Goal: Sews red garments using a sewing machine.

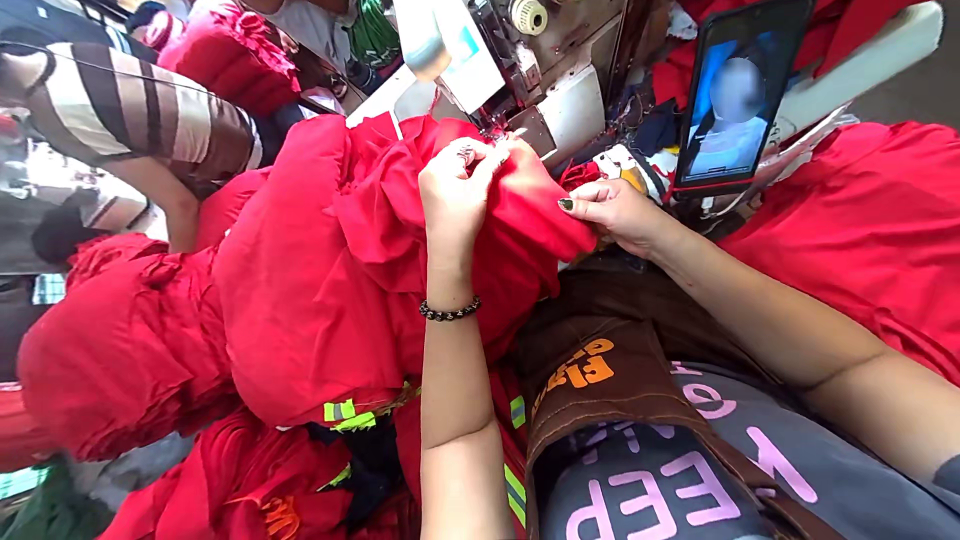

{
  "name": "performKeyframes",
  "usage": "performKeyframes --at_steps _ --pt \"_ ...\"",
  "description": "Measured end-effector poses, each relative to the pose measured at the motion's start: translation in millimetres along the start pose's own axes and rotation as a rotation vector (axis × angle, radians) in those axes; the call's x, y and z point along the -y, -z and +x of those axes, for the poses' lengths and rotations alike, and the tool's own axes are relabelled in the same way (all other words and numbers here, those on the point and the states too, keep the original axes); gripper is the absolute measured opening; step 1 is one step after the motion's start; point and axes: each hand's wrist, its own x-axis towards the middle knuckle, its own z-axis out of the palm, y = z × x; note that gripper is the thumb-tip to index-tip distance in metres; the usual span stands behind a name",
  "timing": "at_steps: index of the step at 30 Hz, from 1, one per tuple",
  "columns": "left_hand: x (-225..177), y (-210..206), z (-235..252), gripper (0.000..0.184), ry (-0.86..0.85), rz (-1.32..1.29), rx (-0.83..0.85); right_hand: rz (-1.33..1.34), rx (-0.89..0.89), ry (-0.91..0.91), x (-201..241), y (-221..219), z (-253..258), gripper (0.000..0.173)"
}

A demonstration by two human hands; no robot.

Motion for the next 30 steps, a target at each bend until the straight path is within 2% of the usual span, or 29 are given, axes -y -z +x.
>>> performKeyframes --at_steps 6,15,22,27,30 --pt "3 7 5 0.005 -0.071 -0.089 -0.018 0.048 0.020 -0.104 -2 4 -12 0.008" --pt "16 4 -8 0.005 0.026 -0.226 -0.005 0.081 0.036 -0.154 -17 3 -42 0.005" --pt "17 4 -4 0.003 0.051 -0.181 -0.008 0.106 -0.022 -0.167 -23 -6 -43 0.008" --pt "8 -4 1 0.004 0.096 -0.018 -0.002 0.089 -0.043 -0.145 -23 -10 -45 0.009" --pt "2 -10 -3 0.006 0.069 0.096 -0.046 0.101 -0.065 -0.133 -25 -8 -45 0.019"
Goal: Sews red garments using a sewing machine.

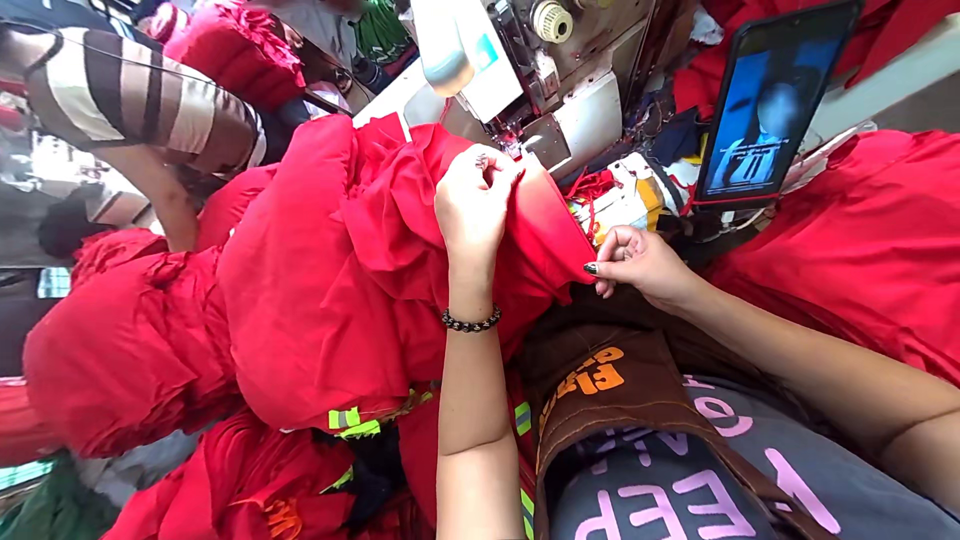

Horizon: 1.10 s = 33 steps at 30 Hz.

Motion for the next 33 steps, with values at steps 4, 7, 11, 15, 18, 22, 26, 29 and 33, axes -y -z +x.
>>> performKeyframes --at_steps 4,7,11,15,18,22,26,29,33 --pt "-23 1 -40 0.020 -0.392 0.340 -0.064 -0.042 0.053 0.012 -1 4 -2 0.038" --pt "-34 -24 -55 0.030 -0.296 0.564 -0.138 -0.099 0.103 0.066 -1 4 -4 0.022" --pt "-29 -47 -61 0.040 -0.161 0.616 -0.199 -0.087 0.102 0.128 2 0 -4 0.010" --pt "-23 -44 -55 0.033 -0.167 0.525 -0.234 -0.024 0.133 0.168 9 -7 -3 0.012" --pt "-19 -31 -49 0.034 -0.142 0.400 -0.152 -0.040 0.090 0.205 12 -14 0 0.020" --pt "-9 -1 -20 0.031 0.029 0.277 0.066 -0.099 -0.004 0.271 26 -29 21 0.039" --pt "21 1 44 0.045 0.165 0.332 0.144 -0.194 -0.059 0.451 40 -41 58 0.043" --pt "35 -1 70 0.043 0.133 0.415 0.124 -0.323 -0.124 0.565 41 -44 81 0.026" --pt "58 -4 96 0.046 0.152 0.465 0.066 -0.474 -0.203 0.651 34 -46 88 0.024"
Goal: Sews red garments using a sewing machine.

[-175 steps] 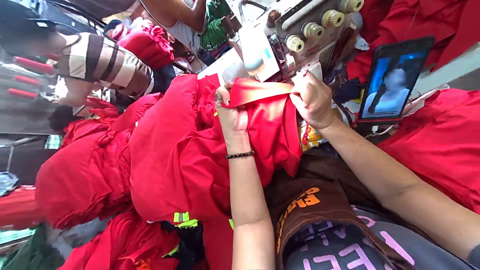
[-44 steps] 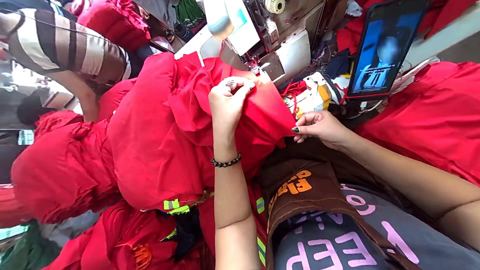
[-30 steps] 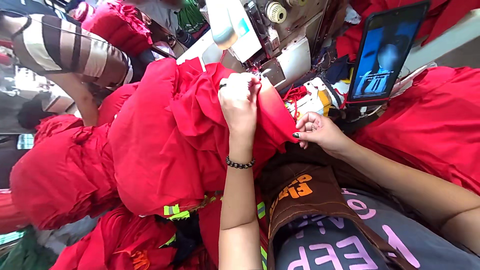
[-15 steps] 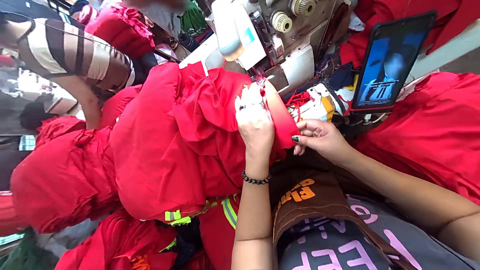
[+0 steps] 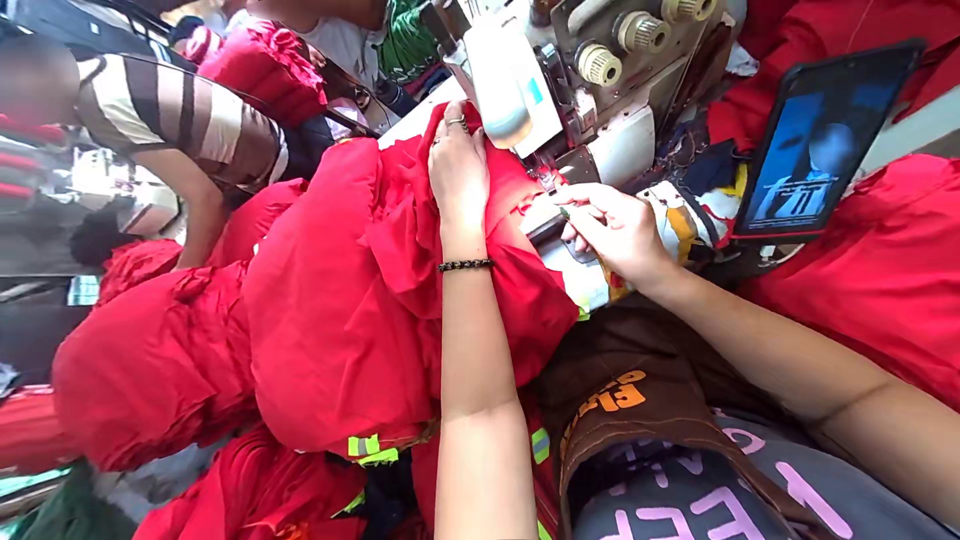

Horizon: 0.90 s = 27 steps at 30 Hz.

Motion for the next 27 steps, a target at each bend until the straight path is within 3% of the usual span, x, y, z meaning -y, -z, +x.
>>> performKeyframes --at_steps 3,5,8,12,16,18,21,25,27 --pt "15 -2 5 0.054 0.158 -0.065 -0.081 -0.115 0.022 0.022 0 2 -6 0.024" --pt "32 4 -6 0.047 0.252 -0.205 -0.123 -0.184 0.063 0.007 9 6 -4 0.023" --pt "52 22 -57 0.038 0.282 -0.511 -0.371 -0.201 0.123 0.035 27 6 6 0.021" --pt "39 51 -125 0.026 0.220 -0.845 -0.647 -0.102 0.139 0.094 47 -13 27 0.023" --pt "31 71 -144 0.010 0.203 -0.917 -0.740 -0.089 0.384 -0.121 62 -31 47 0.039" --pt "32 74 -150 0.010 0.130 -0.975 -0.729 -0.080 0.465 -0.134 62 -30 42 0.037" --pt "30 73 -159 0.022 0.014 -1.050 -0.539 -0.099 0.485 -0.045 52 -11 22 0.024" --pt "23 58 -158 0.050 -0.191 -0.921 -0.243 -0.335 0.357 0.047 27 30 11 0.016" --pt "16 47 -155 0.040 -0.282 -0.749 -0.249 -0.486 0.244 0.093 23 42 11 0.016"
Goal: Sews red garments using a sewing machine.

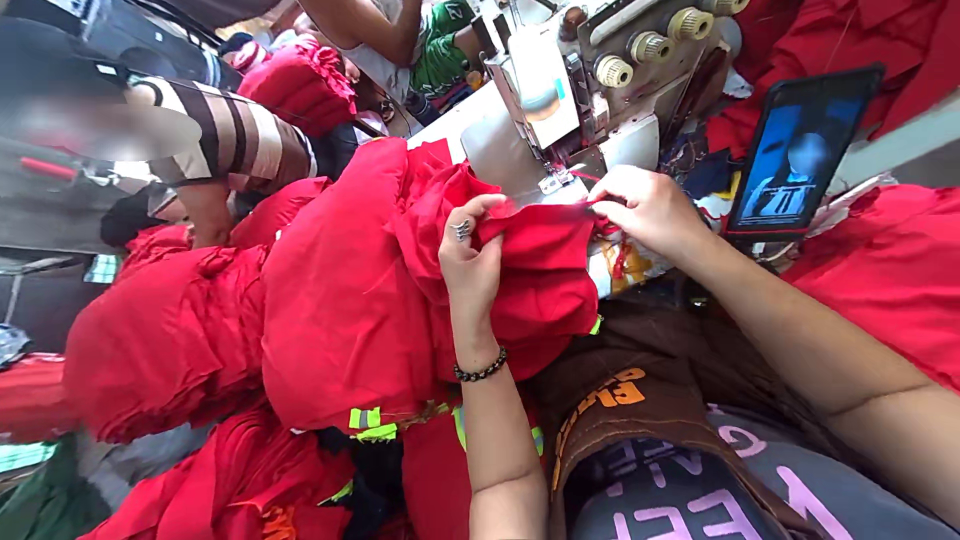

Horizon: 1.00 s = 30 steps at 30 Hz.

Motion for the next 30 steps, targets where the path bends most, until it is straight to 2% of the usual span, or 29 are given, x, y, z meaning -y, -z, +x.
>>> performKeyframes --at_steps 2,3,6,12,16,17,18,20,21,22,23,24,25,26,27,28,30 --pt "5 -11 -1 0.021 -0.063 0.099 -0.046 -0.124 -0.167 0.073 -1 2 -5 0.016" --pt "8 -15 -2 0.018 -0.088 0.101 -0.085 -0.167 -0.257 0.131 0 1 -7 0.016" --pt "11 -18 -8 0.018 -0.121 0.010 -0.205 -0.215 -0.431 0.295 -2 -4 -14 0.013" --pt "14 -15 -16 0.019 -0.160 -0.020 -0.284 -0.228 -0.518 0.444 -6 -15 -19 0.012" --pt "12 -6 -15 0.015 -0.120 0.041 -0.245 -0.226 -0.529 0.424 -5 -17 -19 0.012" --pt "14 1 -15 0.007 -0.065 0.115 -0.252 -0.219 -0.491 0.355 -4 -15 -19 0.012" --pt "19 11 -14 0.013 0.022 0.225 -0.279 -0.211 -0.412 0.245 -3 -12 -20 0.013" --pt "35 35 -17 0.061 0.297 0.531 -0.317 -0.134 -0.116 0.008 -6 -4 -27 0.013" --pt "45 46 -19 0.080 0.463 0.663 -0.279 -0.061 0.088 -0.063 -11 -2 -34 0.011" --pt "54 53 -21 0.086 0.607 0.733 -0.175 0.033 0.321 -0.108 -17 0 -40 0.011" --pt "63 59 -21 0.078 0.717 0.752 -0.023 0.123 0.573 -0.124 -20 2 -46 0.015" --pt "68 63 -17 0.061 0.760 0.743 0.120 0.216 0.764 -0.127 -14 6 -48 0.017" --pt "70 67 -10 0.047 0.749 0.724 0.205 0.307 0.884 -0.121 -5 10 -48 0.017" --pt "67 74 -2 0.041 0.699 0.683 0.202 0.392 0.942 -0.088 3 14 -47 0.016" --pt "59 86 9 0.037 0.636 0.629 0.117 0.464 0.943 -0.043 12 20 -43 0.015" --pt "48 100 22 0.035 0.558 0.570 -0.003 0.538 0.869 0.013 21 28 -37 0.013" --pt "30 142 47 0.040 0.370 0.509 -0.232 0.712 0.590 0.111 36 42 -21 0.008"
